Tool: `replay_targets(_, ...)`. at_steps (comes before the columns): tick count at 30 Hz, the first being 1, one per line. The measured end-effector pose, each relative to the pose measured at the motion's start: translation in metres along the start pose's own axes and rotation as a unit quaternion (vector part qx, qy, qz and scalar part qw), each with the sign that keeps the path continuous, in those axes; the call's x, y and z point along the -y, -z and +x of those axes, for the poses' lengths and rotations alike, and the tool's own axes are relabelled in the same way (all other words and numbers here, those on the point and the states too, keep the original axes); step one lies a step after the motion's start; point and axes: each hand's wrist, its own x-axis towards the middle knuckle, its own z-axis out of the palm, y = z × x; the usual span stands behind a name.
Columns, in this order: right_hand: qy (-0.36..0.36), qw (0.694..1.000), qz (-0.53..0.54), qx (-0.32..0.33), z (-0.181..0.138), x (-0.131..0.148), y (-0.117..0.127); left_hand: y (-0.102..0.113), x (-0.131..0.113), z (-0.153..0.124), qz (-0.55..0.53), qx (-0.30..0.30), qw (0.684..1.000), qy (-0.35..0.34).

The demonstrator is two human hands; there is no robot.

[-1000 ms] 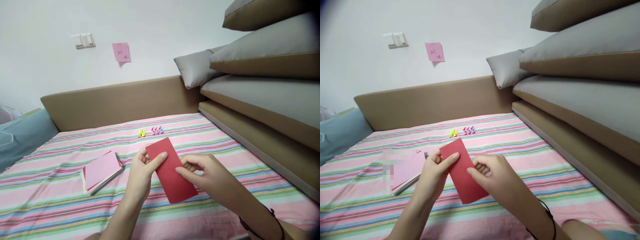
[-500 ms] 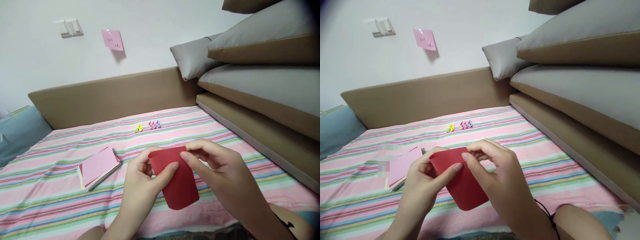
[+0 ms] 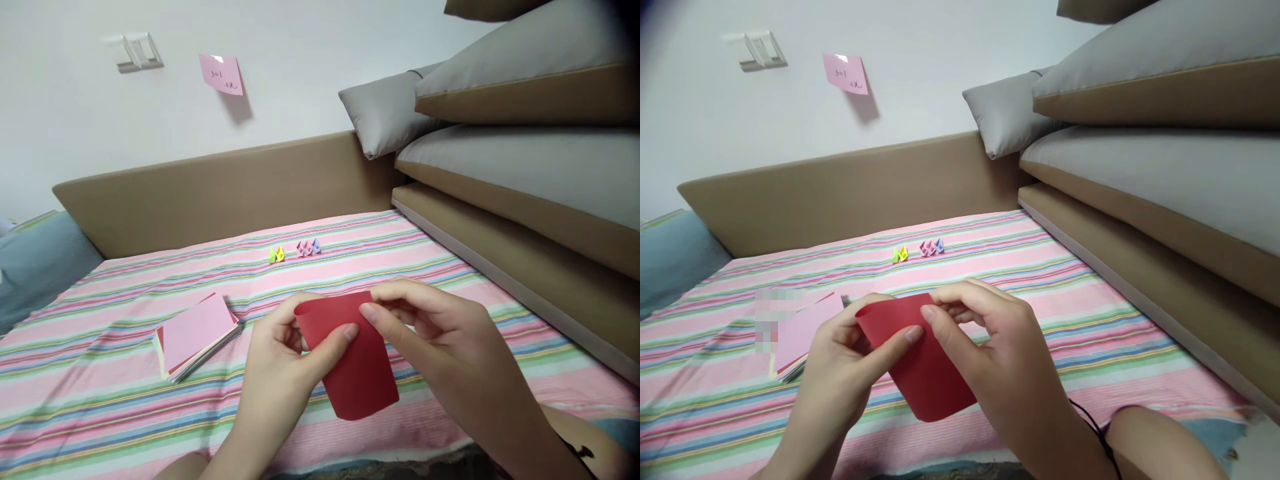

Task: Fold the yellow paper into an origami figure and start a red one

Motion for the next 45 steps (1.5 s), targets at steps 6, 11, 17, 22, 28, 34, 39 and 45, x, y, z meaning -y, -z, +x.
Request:
replay_targets(6, 0.005, 1.0, 0.007, 0.0, 0.002, -0.0008, -0.0006, 0.0015, 0.0002, -0.0008, 0.005, 0.009, 1.0, 0.002)
replay_targets(11, -0.003, 1.0, 0.015, 0.008, 0.0025, -0.0011, -0.0001, 0.0017, 0.0001, -0.0013, 0.011, 0.011, 1.0, 0.005)
replay_targets(17, 0.0, 1.0, 0.015, 0.002, 0.0024, -0.0009, -0.0004, 0.0017, 0.0005, -0.0019, 0.009, 0.014, 1.0, 0.01)
replay_targets(22, -0.001, 1.0, 0.022, 0.004, 0.0023, -0.0015, -0.0008, 0.0018, 0.0004, -0.0023, 0.014, 0.012, 1.0, 0.006)
replay_targets(28, -0.007, 1.0, 0.025, 0.006, 0.0018, -0.0008, -0.0004, 0.0016, 0.001, -0.0016, 0.021, 0.013, 1.0, 0.004)
replay_targets(34, -0.009, 1.0, 0.023, 0.009, 0.0018, -0.0013, 0.0002, 0.0016, 0.0006, -0.0026, 0.014, 0.014, 1.0, 0.006)
replay_targets(39, -0.006, 1.0, 0.022, 0.008, 0.0029, -0.0019, -0.0006, 0.0018, 0.0004, -0.0026, 0.015, 0.013, 1.0, 0.009)
replay_targets(45, -0.01, 1.0, 0.025, 0.008, 0.002, -0.0005, -0.0001, 0.0011, -0.0012, -0.0021, 0.015, 0.01, 1.0, 0.011)
